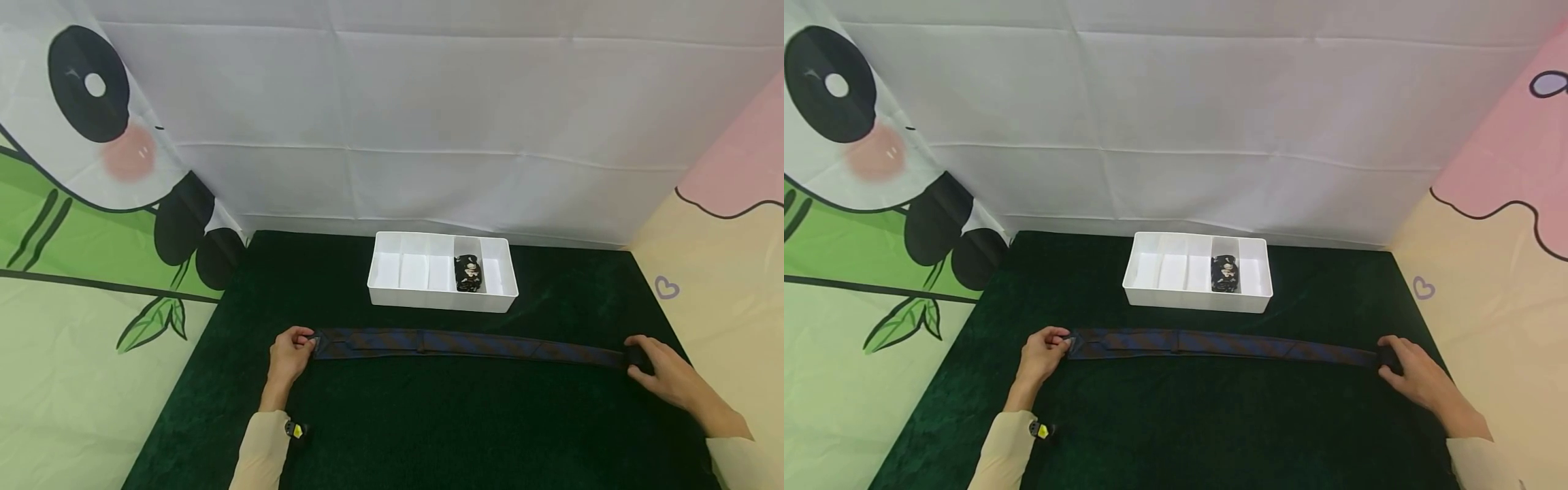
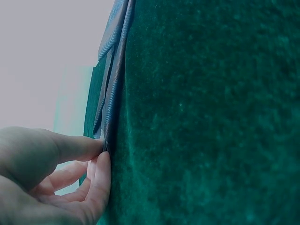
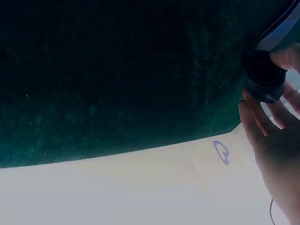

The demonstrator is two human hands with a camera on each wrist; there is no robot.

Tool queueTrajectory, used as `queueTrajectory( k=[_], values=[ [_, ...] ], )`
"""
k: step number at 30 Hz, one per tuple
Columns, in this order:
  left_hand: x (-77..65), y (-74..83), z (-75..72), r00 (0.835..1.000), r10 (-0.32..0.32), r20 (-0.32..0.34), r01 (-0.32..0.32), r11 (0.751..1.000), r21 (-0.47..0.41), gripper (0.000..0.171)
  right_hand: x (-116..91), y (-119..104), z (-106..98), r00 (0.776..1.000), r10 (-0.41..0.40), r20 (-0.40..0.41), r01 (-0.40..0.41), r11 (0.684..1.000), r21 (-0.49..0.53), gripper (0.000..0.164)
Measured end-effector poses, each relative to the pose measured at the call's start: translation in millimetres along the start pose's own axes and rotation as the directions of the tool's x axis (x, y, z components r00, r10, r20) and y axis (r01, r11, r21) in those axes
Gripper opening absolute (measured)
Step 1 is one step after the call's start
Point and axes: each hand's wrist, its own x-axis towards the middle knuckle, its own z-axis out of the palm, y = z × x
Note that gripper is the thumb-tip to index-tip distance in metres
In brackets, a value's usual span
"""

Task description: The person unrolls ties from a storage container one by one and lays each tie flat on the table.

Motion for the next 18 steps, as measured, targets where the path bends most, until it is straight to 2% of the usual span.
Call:
queueTrajectory(
  k=[9,18],
  values=[
    [-1.7,-0.2,-0.8,1.0,-0.013,0.013,0.013,1.0,-0.01,0.021,-3.4,-0.8,-0.8,0.999,0.034,-0.002,-0.034,0.999,0.034,0.046],
    [-3.0,1.3,-2.1,1.0,0.008,0.013,-0.008,1.0,-0.003,0.021,-8.0,-0.6,-4.4,0.997,0.076,-0.014,-0.076,0.997,-0.001,0.045]
  ],
)
